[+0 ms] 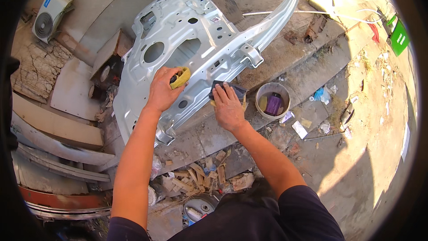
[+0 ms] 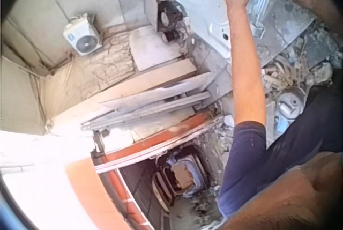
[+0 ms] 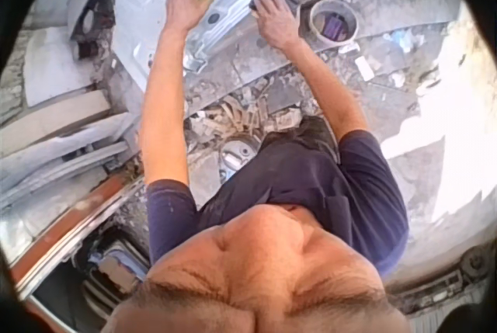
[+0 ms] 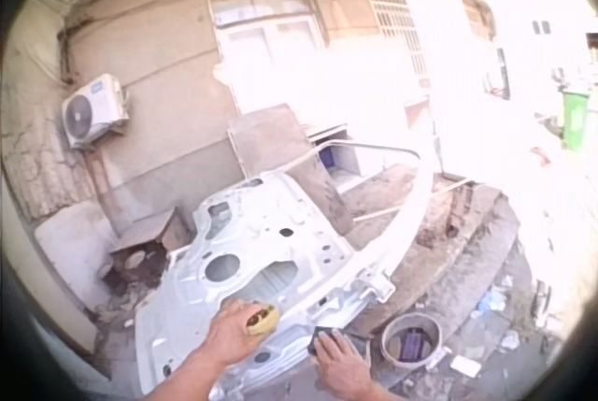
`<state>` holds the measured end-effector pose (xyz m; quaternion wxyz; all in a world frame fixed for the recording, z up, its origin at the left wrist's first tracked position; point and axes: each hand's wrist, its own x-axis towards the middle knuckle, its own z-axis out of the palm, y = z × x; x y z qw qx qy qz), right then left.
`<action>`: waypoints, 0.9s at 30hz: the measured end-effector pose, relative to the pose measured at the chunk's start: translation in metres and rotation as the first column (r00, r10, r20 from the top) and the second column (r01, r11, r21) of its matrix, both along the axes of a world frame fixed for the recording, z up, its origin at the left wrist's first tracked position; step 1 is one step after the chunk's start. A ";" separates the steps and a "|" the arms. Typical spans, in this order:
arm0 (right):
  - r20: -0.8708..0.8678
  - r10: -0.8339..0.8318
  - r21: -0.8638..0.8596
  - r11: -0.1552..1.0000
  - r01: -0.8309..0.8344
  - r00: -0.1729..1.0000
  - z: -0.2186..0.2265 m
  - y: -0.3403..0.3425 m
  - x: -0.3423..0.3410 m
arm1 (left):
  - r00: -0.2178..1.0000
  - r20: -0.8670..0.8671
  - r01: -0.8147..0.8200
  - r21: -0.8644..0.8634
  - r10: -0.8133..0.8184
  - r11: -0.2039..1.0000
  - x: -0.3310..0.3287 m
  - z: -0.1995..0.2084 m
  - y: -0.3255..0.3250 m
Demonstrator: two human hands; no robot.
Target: The person walks through a cluttered outdoor area and begins sanding a detached car door with a sanding block. They repeatedly rub the surface and edges of the door, occasionally switching hands and adjusting their grip while continuing to sand.
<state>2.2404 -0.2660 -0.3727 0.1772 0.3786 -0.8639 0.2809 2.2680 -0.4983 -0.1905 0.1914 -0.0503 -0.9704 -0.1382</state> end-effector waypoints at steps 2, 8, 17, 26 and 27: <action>-0.014 0.115 0.017 0.993 -0.115 0.993 -0.001 -0.022 0.053 | 0.993 -0.082 0.079 -0.044 -0.082 0.996 -0.002 -0.015 -0.006; -0.113 0.069 0.078 0.995 -0.060 0.991 0.010 0.021 -0.021 | 0.971 -0.120 0.209 -0.011 -0.208 0.978 -0.011 -0.029 -0.027; -0.118 0.364 0.059 0.931 -0.359 0.924 0.002 -0.076 0.102 | 0.975 -0.047 0.202 -0.225 -0.218 0.953 -0.020 -0.021 -0.022; -0.036 0.139 -0.065 0.988 -0.141 0.990 0.015 -0.033 0.033 | 0.999 0.036 0.039 -0.266 -0.031 0.963 0.034 -0.011 -0.062; -0.022 0.242 -0.077 0.967 -0.243 0.970 0.012 -0.053 0.064 | 1.000 -0.012 0.020 -0.259 -0.024 0.966 0.033 -0.020 -0.058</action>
